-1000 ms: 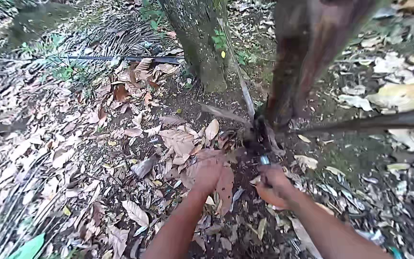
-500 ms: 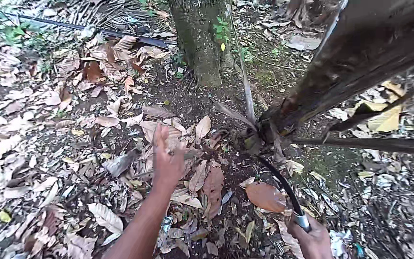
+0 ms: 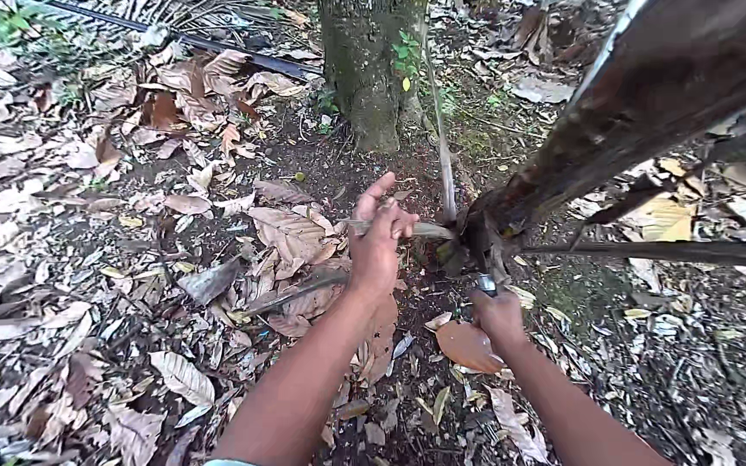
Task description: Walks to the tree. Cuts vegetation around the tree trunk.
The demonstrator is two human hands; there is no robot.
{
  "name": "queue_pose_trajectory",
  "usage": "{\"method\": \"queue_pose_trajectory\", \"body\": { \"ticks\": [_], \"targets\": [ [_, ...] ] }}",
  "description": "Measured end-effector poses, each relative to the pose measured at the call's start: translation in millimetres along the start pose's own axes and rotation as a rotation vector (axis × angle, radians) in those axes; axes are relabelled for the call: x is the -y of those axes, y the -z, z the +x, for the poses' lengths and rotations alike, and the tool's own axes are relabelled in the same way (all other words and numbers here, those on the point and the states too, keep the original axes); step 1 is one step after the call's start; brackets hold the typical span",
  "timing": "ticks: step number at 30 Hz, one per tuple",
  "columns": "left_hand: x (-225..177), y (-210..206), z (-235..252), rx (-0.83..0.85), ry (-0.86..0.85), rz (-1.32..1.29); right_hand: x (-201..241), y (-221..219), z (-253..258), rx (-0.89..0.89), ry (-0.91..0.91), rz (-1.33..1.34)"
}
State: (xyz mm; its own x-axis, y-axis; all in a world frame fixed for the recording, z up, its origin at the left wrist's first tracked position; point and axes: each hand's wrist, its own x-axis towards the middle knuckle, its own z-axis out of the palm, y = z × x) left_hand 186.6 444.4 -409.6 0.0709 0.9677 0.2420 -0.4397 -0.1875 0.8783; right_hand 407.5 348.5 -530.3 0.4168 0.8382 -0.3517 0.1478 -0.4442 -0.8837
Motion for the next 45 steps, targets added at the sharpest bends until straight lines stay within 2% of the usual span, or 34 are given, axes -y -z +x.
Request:
{"method": "queue_pose_trajectory", "body": {
  "ticks": [5,9,15,20,24,28,30,33,36,40,42,45],
  "targets": [
    [1,4,-7,-0.075,-0.02,-0.006,1,6,-27,0.098,-0.054,0.216],
    [-2,4,-11,-0.123,-0.004,-0.051,18,16,-53,0.09,-0.095,0.315],
    [-1,3,-15,-0.118,-0.007,0.035,27,1,-11,0.148,-0.189,0.088],
    [-2,22,-9,-0.176,-0.003,-0.057,38,3,-41,0.114,-0.195,0.228],
    [8,32,-11,-0.17,0.01,-0.082,21,-2,-34,0.126,-0.252,0.257],
    [6,29,2,-0.159,-0.026,-0.112,17,-32,-6,0.117,-0.254,0.381],
    [9,39,-10,-0.172,0.005,-0.122,7,-21,-29,0.137,-0.236,0.405],
    [8,57,-13,-0.211,0.035,-0.17,2,13,-96,0.131,-0.217,0.529],
    [17,67,-24,-0.265,0.076,-0.193,-34,37,-143,0.038,-0.213,0.621],
    [9,66,-29,-0.247,0.087,-0.18,-27,44,-107,0.091,0.078,0.423],
    [8,77,-40,-0.254,0.136,-0.171,-18,35,-84,0.16,0.08,0.336],
    [12,81,-46,-0.268,0.174,-0.189,-10,13,-41,0.132,-0.003,0.296]
  ]
}}
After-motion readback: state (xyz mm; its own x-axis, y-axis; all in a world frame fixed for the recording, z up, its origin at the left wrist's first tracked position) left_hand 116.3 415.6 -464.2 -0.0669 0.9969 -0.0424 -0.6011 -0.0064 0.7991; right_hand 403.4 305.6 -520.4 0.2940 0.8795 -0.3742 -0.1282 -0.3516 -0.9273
